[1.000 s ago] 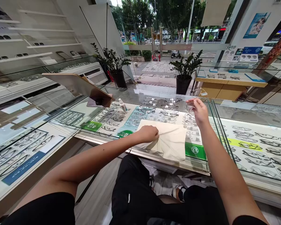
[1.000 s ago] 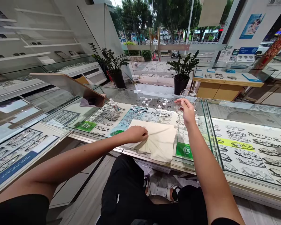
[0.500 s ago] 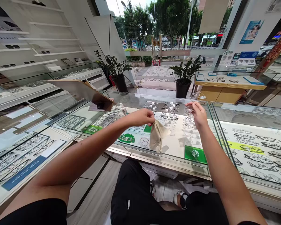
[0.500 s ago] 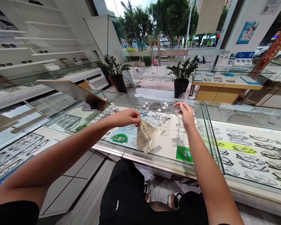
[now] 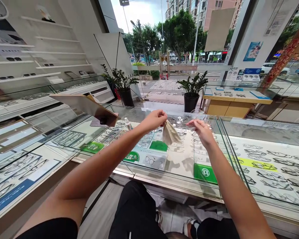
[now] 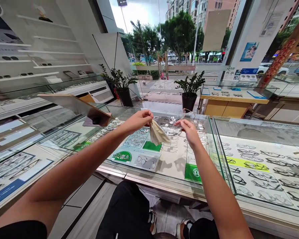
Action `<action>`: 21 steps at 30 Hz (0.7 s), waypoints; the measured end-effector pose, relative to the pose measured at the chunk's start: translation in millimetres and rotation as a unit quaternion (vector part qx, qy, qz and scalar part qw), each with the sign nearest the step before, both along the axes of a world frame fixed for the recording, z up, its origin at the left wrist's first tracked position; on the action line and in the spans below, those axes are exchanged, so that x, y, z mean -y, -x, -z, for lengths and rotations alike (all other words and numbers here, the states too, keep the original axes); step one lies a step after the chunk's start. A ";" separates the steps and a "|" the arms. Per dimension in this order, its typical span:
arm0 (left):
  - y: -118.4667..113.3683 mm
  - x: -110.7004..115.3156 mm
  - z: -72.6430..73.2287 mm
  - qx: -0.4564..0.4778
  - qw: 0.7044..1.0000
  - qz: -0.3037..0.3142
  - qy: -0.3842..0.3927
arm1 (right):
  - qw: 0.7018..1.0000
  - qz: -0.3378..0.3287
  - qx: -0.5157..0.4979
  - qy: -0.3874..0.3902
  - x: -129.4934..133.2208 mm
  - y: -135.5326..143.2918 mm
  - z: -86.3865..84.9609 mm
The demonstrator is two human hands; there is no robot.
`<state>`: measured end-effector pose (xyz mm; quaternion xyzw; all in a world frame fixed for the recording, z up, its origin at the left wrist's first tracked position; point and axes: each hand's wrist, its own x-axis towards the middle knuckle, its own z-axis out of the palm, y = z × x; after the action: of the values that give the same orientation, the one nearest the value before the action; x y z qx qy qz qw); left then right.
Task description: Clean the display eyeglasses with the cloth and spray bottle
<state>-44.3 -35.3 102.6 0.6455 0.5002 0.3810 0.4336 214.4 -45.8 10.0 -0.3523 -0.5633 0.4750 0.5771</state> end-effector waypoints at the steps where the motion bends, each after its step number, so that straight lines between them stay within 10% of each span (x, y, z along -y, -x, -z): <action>1: -4.7 -4.2 3.5 0.001 1.000 -0.009 -0.018 | 1.000 -0.022 0.002 0.006 3.4 2.7 -1.9; 10: -49.8 -23.7 38.7 0.000 0.982 -0.025 -0.188 | 0.997 -0.042 0.036 0.062 14.7 20.8 -4.7; 21: -73.5 -36.6 83.7 0.234 0.948 0.026 -0.213 | 0.996 -0.019 0.048 0.072 10.9 28.1 -0.1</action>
<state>29.2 1.3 19.0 0.6281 0.2749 0.6080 0.4005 186.4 -56.7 10.1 -0.4040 -0.5613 0.5079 0.5135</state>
